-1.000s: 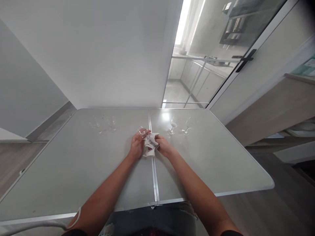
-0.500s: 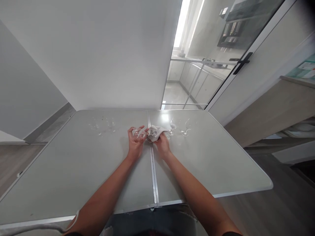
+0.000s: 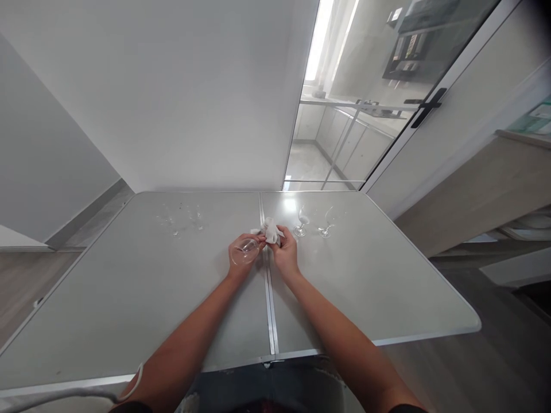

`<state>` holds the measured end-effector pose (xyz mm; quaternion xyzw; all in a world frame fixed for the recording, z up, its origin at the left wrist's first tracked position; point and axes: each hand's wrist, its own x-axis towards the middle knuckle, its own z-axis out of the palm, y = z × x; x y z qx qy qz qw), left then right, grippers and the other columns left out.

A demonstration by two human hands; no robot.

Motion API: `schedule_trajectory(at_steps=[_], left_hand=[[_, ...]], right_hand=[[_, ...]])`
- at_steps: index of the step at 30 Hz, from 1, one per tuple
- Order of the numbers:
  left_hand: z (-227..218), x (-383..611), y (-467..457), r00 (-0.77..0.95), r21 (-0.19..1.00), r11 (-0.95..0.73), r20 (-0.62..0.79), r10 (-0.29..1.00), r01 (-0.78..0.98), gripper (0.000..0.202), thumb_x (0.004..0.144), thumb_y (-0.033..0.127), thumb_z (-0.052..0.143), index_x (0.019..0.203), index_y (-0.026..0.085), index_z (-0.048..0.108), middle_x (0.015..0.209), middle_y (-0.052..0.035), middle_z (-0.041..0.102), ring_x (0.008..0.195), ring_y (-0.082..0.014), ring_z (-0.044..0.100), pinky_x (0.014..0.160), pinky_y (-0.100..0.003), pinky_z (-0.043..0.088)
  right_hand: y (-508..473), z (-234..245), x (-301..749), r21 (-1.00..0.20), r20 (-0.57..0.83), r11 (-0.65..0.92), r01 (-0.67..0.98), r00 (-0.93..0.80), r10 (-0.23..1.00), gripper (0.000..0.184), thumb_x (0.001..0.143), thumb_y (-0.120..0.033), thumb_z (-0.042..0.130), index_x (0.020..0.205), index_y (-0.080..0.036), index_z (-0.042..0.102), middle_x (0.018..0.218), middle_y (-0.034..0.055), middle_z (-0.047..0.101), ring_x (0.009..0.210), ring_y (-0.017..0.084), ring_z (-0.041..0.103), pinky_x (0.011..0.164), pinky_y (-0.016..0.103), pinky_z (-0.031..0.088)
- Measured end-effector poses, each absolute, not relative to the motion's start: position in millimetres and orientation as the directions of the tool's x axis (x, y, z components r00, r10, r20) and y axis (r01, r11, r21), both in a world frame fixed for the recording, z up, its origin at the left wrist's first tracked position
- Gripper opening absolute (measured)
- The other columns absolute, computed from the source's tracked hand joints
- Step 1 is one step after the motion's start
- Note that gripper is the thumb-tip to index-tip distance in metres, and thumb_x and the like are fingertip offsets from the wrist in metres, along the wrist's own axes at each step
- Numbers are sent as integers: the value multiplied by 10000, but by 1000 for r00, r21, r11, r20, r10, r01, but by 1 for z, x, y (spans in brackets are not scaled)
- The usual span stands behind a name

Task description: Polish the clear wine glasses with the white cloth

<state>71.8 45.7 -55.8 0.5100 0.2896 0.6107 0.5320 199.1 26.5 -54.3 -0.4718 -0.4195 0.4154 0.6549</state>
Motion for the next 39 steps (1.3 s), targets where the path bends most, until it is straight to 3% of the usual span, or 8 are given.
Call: schedule_trajectory(at_steps=[4, 9, 15, 23, 28, 32, 36, 39], left_hand=[[-57, 69, 47, 83, 898, -267, 314, 946, -350, 235, 695, 269, 876, 824, 191, 696, 915, -78, 760, 977, -273, 734, 950, -465, 560], [-58, 68, 46, 97, 901, -303, 348, 933, -312, 224, 710, 266, 868, 840, 185, 704, 934, -94, 762, 994, -285, 730, 961, -469, 557], [-62, 67, 48, 111, 889, -344, 392, 913, -303, 263, 700, 309, 876, 849, 183, 699, 912, -80, 761, 935, -265, 739, 911, -456, 593], [-68, 64, 54, 90, 920, -356, 373, 923, -163, 236, 739, 319, 841, 875, 186, 702, 930, -89, 768, 931, -261, 752, 890, -422, 602], [-67, 66, 52, 117, 920, -347, 371, 921, -184, 258, 727, 322, 850, 877, 192, 685, 931, -82, 772, 900, -251, 752, 845, -401, 605], [-64, 64, 51, 78, 934, -341, 349, 934, -104, 255, 726, 348, 850, 866, 176, 724, 965, -93, 764, 921, -246, 746, 834, -368, 596], [-63, 63, 57, -6, 941, -270, 275, 961, -204, 299, 710, 336, 864, 873, 180, 667, 909, -78, 775, 917, -247, 750, 845, -378, 588], [-65, 62, 64, -61, 901, -227, 220, 974, -369, 316, 709, 302, 872, 849, 186, 613, 870, -58, 770, 926, -238, 749, 836, -362, 579]], right_hand=[[31, -56, 201, -964, 137, 155, -217, 96, 986, 248, 828, -396, 668, 986, -208, 704, 932, 45, 733, 922, 217, 661, 829, 322, 518], [32, -58, 211, -985, 128, 153, -85, 241, 962, 222, 716, -321, 767, 878, -169, 750, 812, 37, 729, 852, 234, 673, 794, 346, 538], [31, -51, 207, -945, 194, 218, -245, 120, 974, 460, 720, -279, 764, 1175, -216, 727, 1056, 54, 757, 1001, 239, 680, 930, 370, 528], [33, -60, 219, -988, 157, 155, 28, 241, 958, 229, 708, -291, 739, 882, -153, 796, 756, 18, 730, 762, 213, 666, 708, 301, 522], [35, -57, 216, -959, 214, 236, -156, 145, 966, 392, 759, -252, 667, 1139, -219, 757, 1020, 31, 757, 953, 211, 675, 861, 322, 526], [35, -59, 211, -981, 125, 141, -132, 119, 985, 314, 737, -362, 749, 990, -178, 781, 909, 44, 757, 889, 219, 675, 816, 320, 521], [36, -60, 222, -997, 52, 64, -41, 234, 971, 297, 686, -416, 802, 798, -145, 756, 741, 17, 703, 739, 198, 641, 698, 297, 497], [38, -54, 230, -977, 48, 122, -174, 377, 925, 310, 737, -408, 758, 923, -161, 742, 849, 31, 724, 791, 196, 645, 728, 308, 512]])
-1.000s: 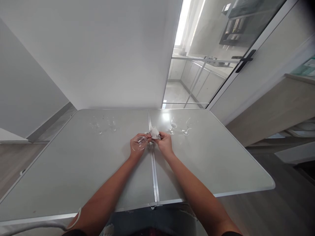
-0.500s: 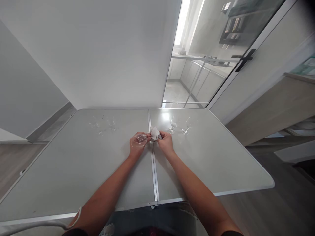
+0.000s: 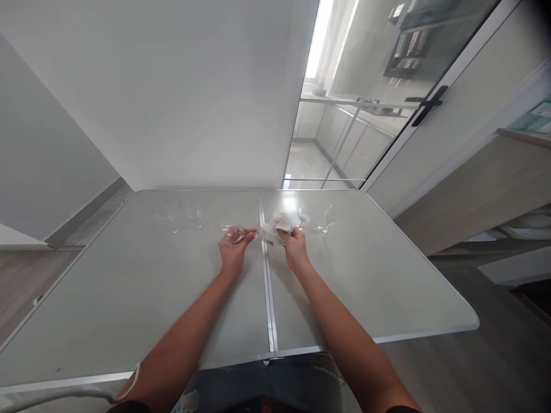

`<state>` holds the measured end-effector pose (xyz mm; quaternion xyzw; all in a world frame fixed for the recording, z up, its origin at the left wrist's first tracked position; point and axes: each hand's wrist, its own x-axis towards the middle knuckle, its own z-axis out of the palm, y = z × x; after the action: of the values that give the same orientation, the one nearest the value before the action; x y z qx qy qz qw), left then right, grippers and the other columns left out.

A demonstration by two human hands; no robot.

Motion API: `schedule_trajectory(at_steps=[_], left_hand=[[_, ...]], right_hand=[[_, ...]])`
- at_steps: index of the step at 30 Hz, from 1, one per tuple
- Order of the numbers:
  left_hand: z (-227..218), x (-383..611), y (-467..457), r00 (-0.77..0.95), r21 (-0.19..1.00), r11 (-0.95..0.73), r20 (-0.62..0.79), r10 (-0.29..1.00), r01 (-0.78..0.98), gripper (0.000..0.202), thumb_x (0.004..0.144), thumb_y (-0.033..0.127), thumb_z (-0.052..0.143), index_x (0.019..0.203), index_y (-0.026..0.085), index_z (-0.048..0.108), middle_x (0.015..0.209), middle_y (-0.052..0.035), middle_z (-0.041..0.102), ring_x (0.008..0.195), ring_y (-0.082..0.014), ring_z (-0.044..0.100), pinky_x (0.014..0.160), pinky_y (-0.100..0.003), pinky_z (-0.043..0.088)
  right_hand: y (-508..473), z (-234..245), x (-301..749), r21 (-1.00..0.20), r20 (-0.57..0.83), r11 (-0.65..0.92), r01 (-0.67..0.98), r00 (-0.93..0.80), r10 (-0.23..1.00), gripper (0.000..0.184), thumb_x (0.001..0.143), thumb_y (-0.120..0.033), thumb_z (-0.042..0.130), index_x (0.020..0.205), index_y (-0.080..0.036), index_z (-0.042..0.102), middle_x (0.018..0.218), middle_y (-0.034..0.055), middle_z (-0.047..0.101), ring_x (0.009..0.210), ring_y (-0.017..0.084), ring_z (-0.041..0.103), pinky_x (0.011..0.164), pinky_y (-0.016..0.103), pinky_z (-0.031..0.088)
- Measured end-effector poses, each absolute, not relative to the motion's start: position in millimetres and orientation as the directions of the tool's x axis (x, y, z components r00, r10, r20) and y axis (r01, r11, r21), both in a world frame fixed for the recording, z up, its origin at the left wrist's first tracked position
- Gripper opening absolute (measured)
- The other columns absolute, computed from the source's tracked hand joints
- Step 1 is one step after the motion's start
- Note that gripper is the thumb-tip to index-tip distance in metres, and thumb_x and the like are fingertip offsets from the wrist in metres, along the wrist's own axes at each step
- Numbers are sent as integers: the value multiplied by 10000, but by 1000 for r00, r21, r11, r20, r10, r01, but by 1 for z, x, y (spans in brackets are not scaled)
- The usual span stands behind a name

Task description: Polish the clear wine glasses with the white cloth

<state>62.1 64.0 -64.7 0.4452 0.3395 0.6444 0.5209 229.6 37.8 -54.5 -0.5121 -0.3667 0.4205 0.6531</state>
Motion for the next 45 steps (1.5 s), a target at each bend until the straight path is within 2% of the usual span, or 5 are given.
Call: schedule_trajectory(at_steps=[10, 19, 32, 37, 45], left_hand=[[-64, 67, 66, -14, 780, -82, 93, 996, -620, 364, 678, 284, 904, 871, 195, 608, 908, -35, 764, 951, -213, 744, 913, -382, 575], [-59, 70, 61, 0, 829, -103, 123, 992, -549, 391, 638, 285, 921, 865, 182, 620, 893, -64, 767, 953, -241, 745, 885, -384, 582], [-70, 64, 68, -113, 956, -218, 198, 974, -199, 403, 731, 393, 844, 1046, 167, 732, 919, -85, 781, 857, -218, 745, 797, -328, 582], [-74, 66, 66, -24, 969, -185, 183, 983, -167, 392, 754, 402, 821, 1056, 162, 753, 935, -96, 787, 870, -238, 747, 845, -379, 590], [-76, 66, 65, 99, 973, -216, 224, 970, -85, 323, 790, 403, 785, 1039, 198, 791, 1118, -113, 765, 1034, -275, 717, 970, -428, 554]], right_hand=[[24, -50, 191, -941, 291, 296, -162, 53, 955, 517, 882, -321, 590, 1396, -268, 599, 1297, 24, 679, 1265, 239, 574, 1149, 410, 394], [26, -49, 197, -936, 322, 325, -132, 41, 946, 490, 909, -360, 595, 1387, -251, 601, 1351, 36, 659, 1286, 247, 568, 1150, 395, 395], [22, -30, 231, -949, 292, 298, -101, 71, 954, 293, 672, -204, 494, 735, -204, 780, 814, 44, 758, 825, 224, 692, 785, 345, 540], [19, -31, 231, -971, 137, 156, 179, -115, 984, 386, 887, -414, 480, 845, -174, 781, 597, 4, 634, 540, 132, 533, 575, 248, 430], [23, -46, 213, -718, 361, 274, 640, 6, 933, 250, 854, -316, 660, 1079, -272, 760, 816, -5, 685, 668, 127, 587, 653, 233, 410]])
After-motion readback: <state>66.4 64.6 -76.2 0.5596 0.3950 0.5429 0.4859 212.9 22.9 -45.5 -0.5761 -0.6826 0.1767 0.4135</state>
